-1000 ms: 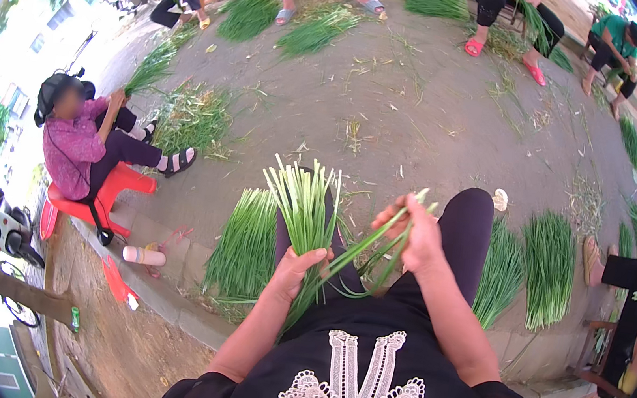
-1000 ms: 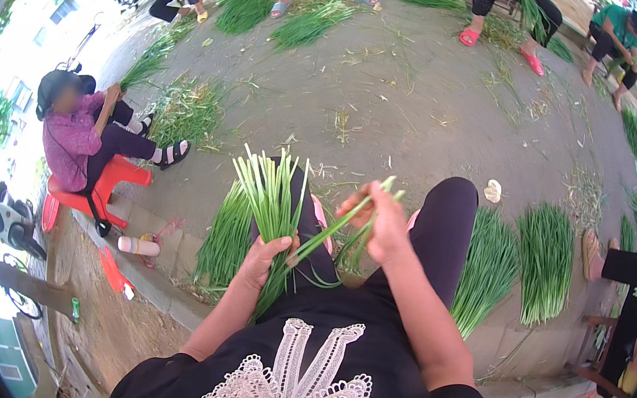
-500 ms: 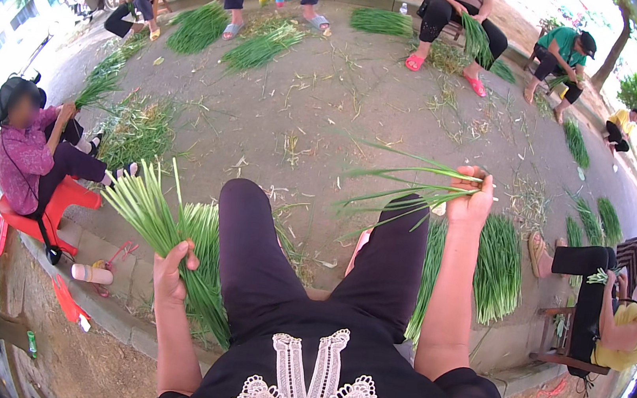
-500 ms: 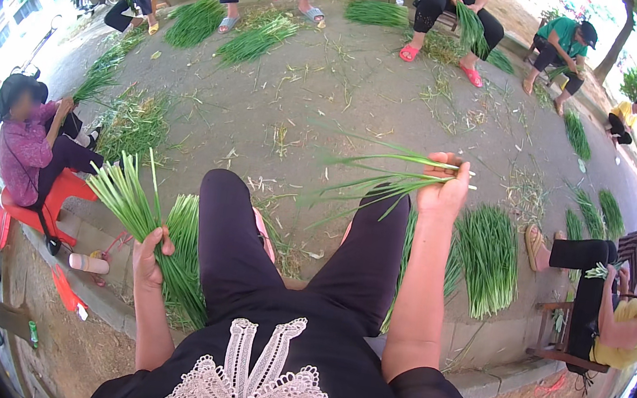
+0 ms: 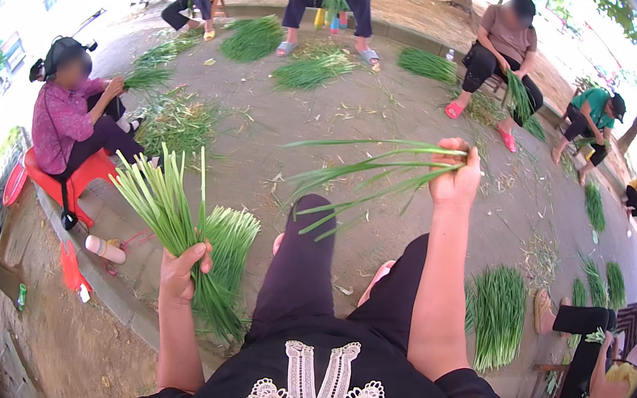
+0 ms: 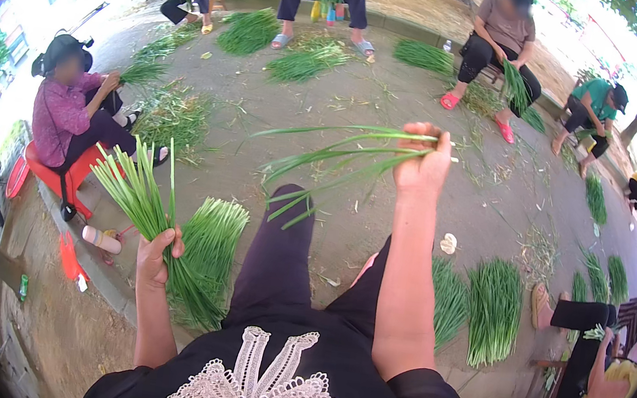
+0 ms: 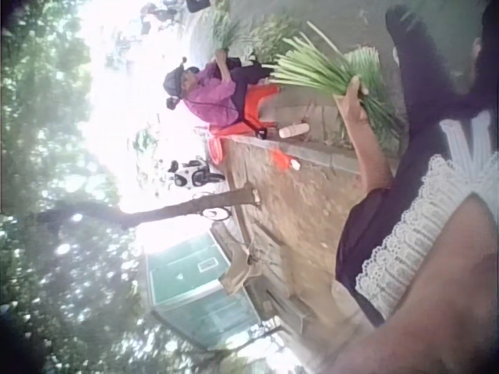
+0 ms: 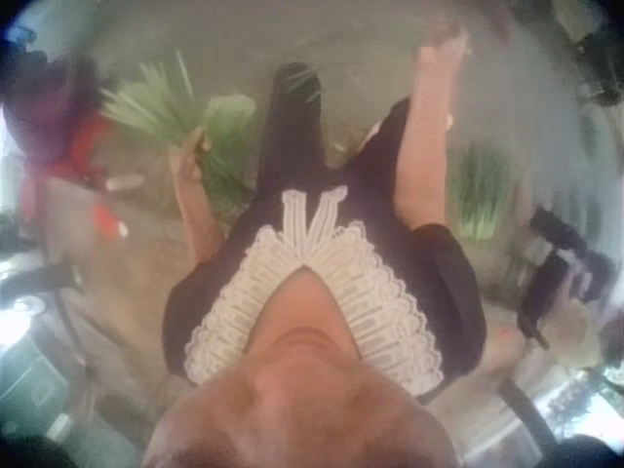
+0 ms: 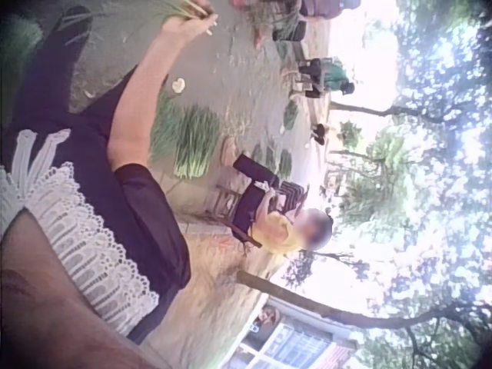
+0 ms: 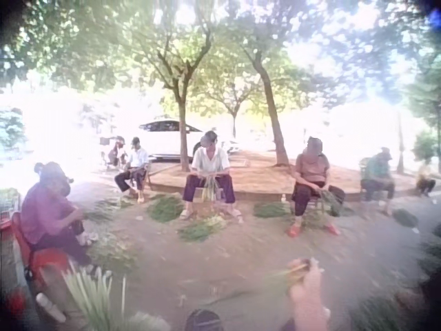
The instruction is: The person cleans and sorts green chive stalks by hand, removing withered leaves and debris before placing the cleaned stalks into organized piles on the ground.
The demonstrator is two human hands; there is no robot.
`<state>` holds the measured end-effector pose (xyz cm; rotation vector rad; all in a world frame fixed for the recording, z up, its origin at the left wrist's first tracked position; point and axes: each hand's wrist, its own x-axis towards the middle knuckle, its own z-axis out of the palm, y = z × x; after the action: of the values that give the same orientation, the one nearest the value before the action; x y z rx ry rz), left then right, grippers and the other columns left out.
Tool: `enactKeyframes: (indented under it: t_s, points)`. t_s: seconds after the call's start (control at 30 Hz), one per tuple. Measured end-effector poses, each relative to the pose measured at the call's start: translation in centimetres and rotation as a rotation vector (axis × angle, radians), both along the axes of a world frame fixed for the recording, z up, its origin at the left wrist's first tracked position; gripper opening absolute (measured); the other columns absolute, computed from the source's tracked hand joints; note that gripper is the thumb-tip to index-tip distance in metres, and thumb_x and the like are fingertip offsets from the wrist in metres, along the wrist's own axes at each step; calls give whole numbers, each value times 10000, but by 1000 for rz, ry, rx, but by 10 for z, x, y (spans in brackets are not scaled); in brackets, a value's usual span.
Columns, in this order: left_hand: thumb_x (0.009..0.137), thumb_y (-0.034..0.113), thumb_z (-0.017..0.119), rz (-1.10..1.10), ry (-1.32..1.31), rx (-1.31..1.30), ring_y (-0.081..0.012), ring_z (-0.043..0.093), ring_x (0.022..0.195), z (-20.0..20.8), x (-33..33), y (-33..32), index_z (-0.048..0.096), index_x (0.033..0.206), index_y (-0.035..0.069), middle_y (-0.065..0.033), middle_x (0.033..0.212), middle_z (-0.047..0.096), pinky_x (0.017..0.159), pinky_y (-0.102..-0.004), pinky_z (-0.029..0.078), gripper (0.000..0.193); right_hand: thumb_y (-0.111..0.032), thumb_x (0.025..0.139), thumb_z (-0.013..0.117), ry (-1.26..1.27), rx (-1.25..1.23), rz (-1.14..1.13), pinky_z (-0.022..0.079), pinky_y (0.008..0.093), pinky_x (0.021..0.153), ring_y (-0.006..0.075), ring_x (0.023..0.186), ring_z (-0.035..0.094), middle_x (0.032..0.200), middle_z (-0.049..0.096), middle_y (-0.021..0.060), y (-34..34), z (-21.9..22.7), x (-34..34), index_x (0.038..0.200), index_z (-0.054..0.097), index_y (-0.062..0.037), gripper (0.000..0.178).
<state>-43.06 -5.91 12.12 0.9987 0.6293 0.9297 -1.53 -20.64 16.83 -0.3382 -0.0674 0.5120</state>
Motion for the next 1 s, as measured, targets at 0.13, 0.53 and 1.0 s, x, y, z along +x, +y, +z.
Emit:
enactKeyframes:
  t_s: [0.13,0.53,1.0]
  points:
    - [726,7,615,4,-59,16,-167,504,519,15,-11,-2,488,1001,3,-131,766,570,475,-268,408,303,-282,941,341,25,194,135,479,354,643,222,654,541,738,536,85,50,16,-28,820,460,-53,285]
    - [699,2,617,-501,139,-172,-143,487,473,-25,47,-37,516,927,4,-122,715,585,443,-250,381,249,-279,853,576,60,-546,763,287,207,358,80,436,411,612,473,7,8,-99,-171,858,505,-73,218]
    - [702,35,642,-622,327,-231,-163,539,534,-45,81,-57,545,914,-5,-107,735,594,503,-265,436,237,-290,910,459,69,-432,623,477,331,577,184,616,561,694,541,33,-16,-98,-158,940,515,-62,236]
